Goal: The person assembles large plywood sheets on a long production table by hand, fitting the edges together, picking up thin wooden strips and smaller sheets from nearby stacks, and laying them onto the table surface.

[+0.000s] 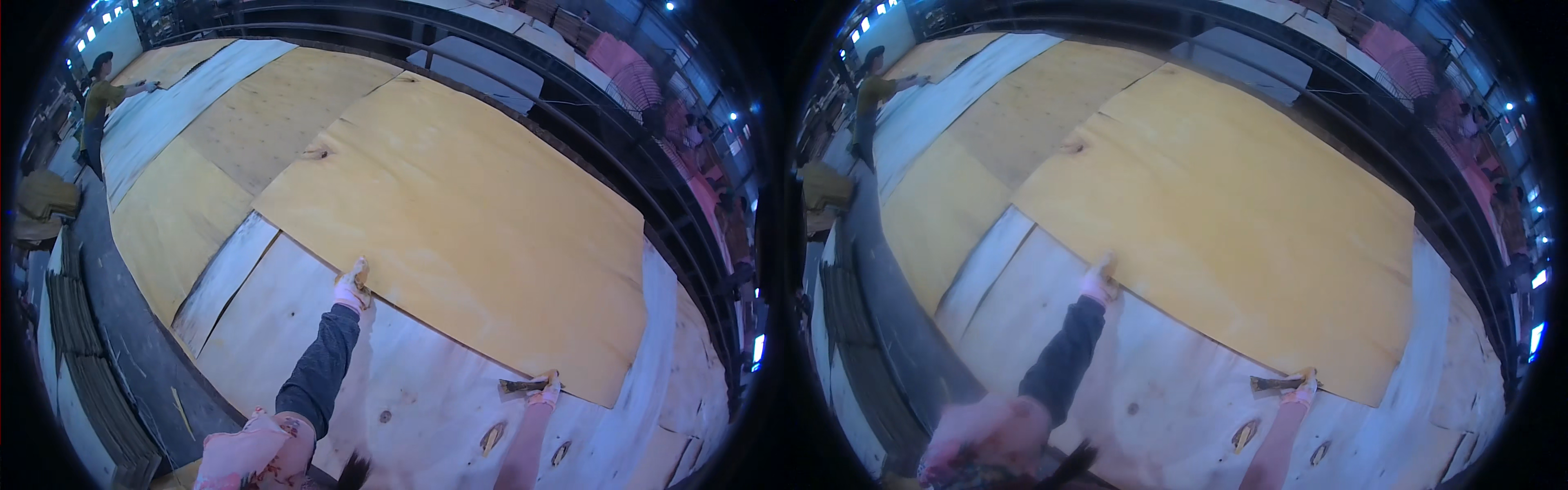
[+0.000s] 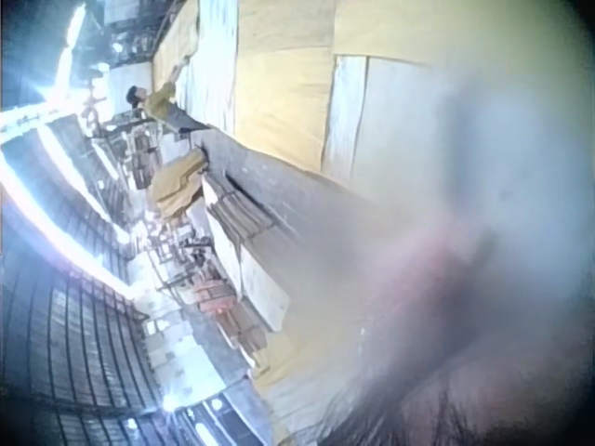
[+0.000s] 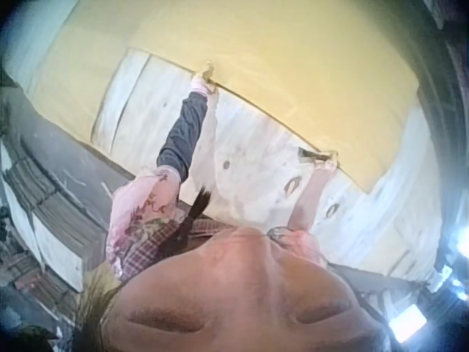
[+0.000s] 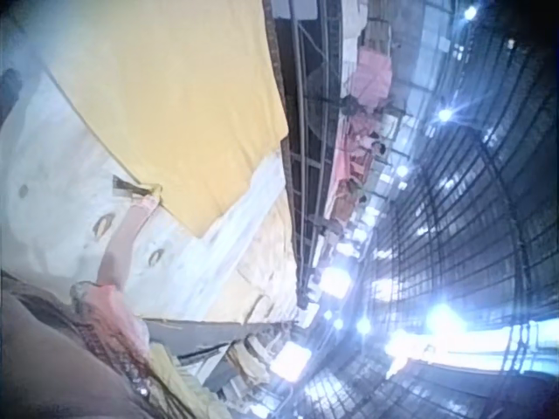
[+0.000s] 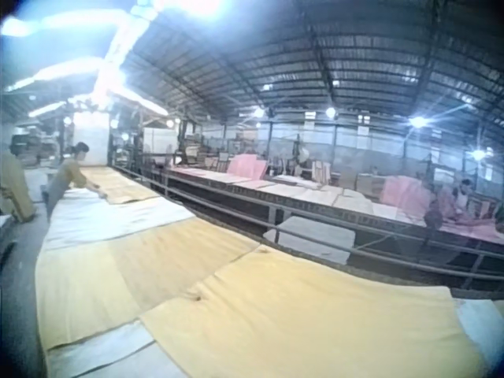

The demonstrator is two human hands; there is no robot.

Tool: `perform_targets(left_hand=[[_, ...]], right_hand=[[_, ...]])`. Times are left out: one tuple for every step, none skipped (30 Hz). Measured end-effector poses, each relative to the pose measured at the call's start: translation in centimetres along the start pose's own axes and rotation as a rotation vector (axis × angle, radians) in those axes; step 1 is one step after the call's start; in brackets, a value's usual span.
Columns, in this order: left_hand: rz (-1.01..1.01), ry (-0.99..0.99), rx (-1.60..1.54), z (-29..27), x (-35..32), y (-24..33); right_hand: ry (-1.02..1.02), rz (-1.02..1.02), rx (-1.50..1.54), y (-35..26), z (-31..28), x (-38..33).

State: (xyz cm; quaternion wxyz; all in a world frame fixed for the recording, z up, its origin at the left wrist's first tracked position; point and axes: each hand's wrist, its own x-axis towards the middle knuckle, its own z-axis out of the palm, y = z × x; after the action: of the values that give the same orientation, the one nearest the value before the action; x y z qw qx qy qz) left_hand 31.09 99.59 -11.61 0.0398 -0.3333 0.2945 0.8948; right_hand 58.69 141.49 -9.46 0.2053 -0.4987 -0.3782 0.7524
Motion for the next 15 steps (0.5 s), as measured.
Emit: perform_targets(left_hand=[[-0.016, -0.002, -0.003, 0.3, 0.3, -0.6], [-0.081, 0.006, -0.04, 0.4, 1.0, -1.2], [-0.136, 0.019, -0.073, -0.3, 1.8, -1.6], [0.097, -0.095, 0.143, -4.6, 6.3, 0.8], [0.395, -0.137, 0.383, -9.9, 10.0, 6.6], [0.513, -0.231, 0.545, -6.0, 8.0, 3.2], [-0.076, 0.132, 0.218, -1.4, 5.3, -0.7], [-0.096, 0.11, 0.228, -1.2, 4.6, -1.5], [-0.006, -0.025, 0.308, -1.5, 4.1, -2.0], [0.085, -0.17, 0.383, -1.9, 3.6, -2.1], [0.404, -0.163, 0.672, -8.0, 6.8, 3.4], [0.231, -0.25, 0.636, -2.3, 0.5, -1.4], [-0.12, -0.313, 0.597, -3.4, -0.5, 1.9], [-0.126, -0.364, 0.716, -3.2, -0.6, 2.4], [0.296, -0.424, 1.231, -10.7, 5.1, 8.0]], right_hand=[[0.05, 0.08, 0.067, -0.3, -2.4, 2.0], [0.1, 0.16, 0.13, -0.8, -4.1, 2.9], [0.107, 0.16, 0.123, -0.2, -4.2, 1.9], [0.055, 0.094, 0.135, 2.0, 0.5, -0.2], [-0.021, 0.065, 0.153, 5.2, 5.8, -2.1], [0.049, 0.009, 0.144, 3.1, 3.9, -2.1], [0.107, -0.056, 0.002, 1.0, 2.3, -2.1], [0.12, -0.084, -0.12, 0.1, 1.6, -2.7], [-0.03, -0.066, -0.075, 0.1, -1.8, 0.1], [-0.005, -0.094, -0.051, 1.5, -4.4, 3.1], [0.01, -0.08, 0.036, 6.2, 1.3, 1.7], [0.233, -0.221, 0.115, 4.3, -1.5, 1.3], [0.33, -0.277, 0.219, 4.7, -1.3, 1.3], [0.372, -0.439, -0.292, 7.3, -6.1, 6.3], [0.404, -0.587, -0.772, 12.1, -5.5, 10.7]])
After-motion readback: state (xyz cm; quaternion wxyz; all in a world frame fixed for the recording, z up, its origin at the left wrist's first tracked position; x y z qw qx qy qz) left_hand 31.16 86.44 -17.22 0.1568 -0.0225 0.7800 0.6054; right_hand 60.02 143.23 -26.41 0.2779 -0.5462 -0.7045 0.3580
